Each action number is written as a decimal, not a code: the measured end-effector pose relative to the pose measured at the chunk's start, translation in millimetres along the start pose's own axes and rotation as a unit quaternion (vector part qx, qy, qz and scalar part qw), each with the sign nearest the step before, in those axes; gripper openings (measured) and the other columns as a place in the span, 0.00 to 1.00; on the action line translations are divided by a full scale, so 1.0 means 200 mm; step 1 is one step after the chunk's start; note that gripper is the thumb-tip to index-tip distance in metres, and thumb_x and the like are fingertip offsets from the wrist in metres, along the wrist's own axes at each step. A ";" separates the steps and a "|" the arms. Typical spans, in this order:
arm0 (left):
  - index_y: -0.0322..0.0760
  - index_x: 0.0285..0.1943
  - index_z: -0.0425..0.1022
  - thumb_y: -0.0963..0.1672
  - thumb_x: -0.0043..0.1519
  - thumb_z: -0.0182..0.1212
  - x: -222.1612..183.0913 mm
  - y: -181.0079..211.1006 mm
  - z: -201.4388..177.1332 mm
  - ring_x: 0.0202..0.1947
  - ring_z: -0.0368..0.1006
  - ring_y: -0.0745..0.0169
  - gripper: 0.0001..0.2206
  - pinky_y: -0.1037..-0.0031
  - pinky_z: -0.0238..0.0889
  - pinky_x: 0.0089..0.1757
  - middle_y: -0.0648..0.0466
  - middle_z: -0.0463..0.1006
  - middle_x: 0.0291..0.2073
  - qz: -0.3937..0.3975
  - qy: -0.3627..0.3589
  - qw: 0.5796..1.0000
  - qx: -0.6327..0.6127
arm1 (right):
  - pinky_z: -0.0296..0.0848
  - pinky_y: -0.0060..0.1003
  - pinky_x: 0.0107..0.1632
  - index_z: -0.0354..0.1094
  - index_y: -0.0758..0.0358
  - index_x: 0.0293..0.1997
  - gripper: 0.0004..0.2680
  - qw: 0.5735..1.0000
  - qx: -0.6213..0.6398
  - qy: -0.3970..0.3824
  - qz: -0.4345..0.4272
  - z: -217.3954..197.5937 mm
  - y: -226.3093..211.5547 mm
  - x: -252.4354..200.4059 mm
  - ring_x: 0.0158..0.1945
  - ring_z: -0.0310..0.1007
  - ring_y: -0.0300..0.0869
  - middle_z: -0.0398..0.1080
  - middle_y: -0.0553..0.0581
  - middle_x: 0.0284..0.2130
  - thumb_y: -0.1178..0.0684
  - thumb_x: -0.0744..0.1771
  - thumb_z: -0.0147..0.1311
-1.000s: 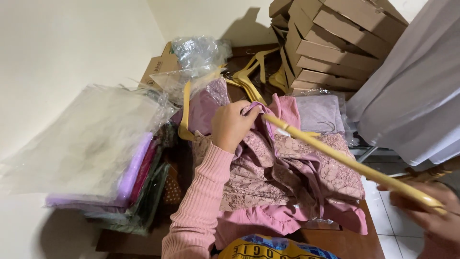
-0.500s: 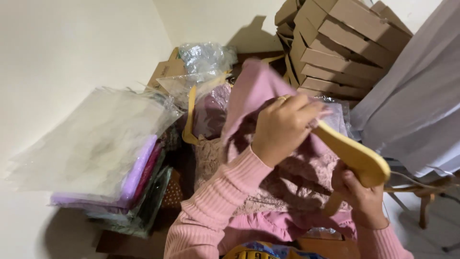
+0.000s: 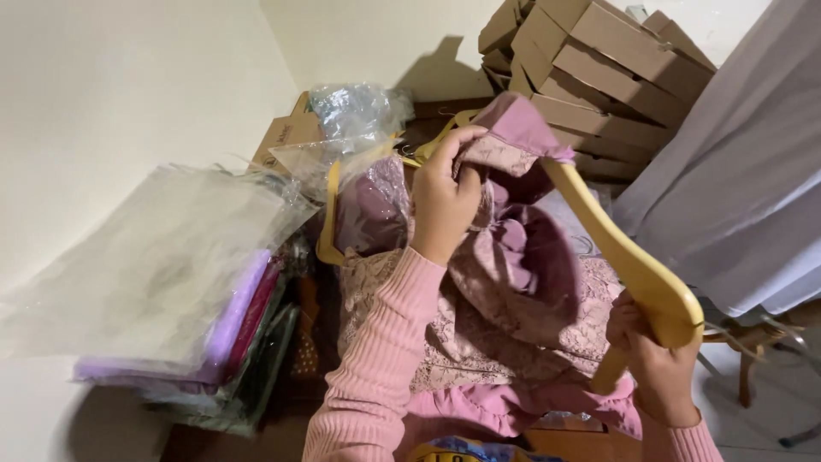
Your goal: The recorder hangs several garments on a rack and then proceeds to put multiple pieces of folded or packaged clothing onto wooden hangers.
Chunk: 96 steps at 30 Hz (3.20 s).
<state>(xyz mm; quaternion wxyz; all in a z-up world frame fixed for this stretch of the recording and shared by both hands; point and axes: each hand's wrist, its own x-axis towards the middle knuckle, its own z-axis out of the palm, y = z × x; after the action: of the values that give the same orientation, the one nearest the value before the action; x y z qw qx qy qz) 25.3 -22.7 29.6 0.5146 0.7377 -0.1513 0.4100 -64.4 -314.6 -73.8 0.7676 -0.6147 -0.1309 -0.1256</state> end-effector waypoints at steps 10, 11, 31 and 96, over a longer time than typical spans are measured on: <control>0.39 0.55 0.80 0.37 0.54 0.68 0.07 0.08 -0.18 0.37 0.76 0.55 0.18 0.69 0.69 0.38 0.50 0.76 0.40 0.058 0.023 0.977 0.206 | 0.77 0.34 0.43 0.73 0.76 0.49 0.13 0.987 -0.149 -0.035 0.047 -0.24 0.05 -0.08 0.38 0.77 0.40 0.77 0.60 0.38 0.69 0.62 0.53; 0.41 0.54 0.81 0.37 0.54 0.69 0.07 0.08 -0.19 0.35 0.75 0.58 0.18 0.70 0.68 0.36 0.51 0.76 0.40 0.070 0.027 0.971 0.226 | 0.78 0.34 0.43 0.74 0.76 0.47 0.12 0.979 -0.186 -0.065 0.056 -0.30 0.10 -0.08 0.37 0.78 0.40 0.79 0.60 0.37 0.69 0.61 0.52; 0.26 0.69 0.56 0.46 0.55 0.70 -0.27 0.18 -0.16 0.50 0.74 0.40 0.36 0.60 0.72 0.52 0.36 0.63 0.66 0.056 -0.048 0.976 0.207 | 0.55 0.31 0.27 0.64 0.68 0.46 0.14 0.978 0.167 -0.123 -0.016 -0.05 0.10 0.16 0.21 0.56 0.33 0.60 0.48 0.21 0.45 0.70 0.60; 0.35 0.54 0.80 0.60 0.64 0.64 -0.23 0.00 -0.48 0.29 0.79 0.44 0.27 0.62 0.69 0.31 0.44 0.80 0.27 0.027 -0.250 0.957 0.143 | 0.81 0.29 0.36 0.70 0.64 0.50 0.08 0.932 0.176 0.085 0.304 -0.19 0.39 0.27 0.33 0.79 0.34 0.78 0.52 0.36 0.55 0.70 0.44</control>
<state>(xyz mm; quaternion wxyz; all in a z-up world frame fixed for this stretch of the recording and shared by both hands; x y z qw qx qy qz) -46.2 53.3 8.2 0.3382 0.8780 -0.2349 0.2440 16.0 -337.4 -133.5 0.8733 -0.4668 0.1084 0.0874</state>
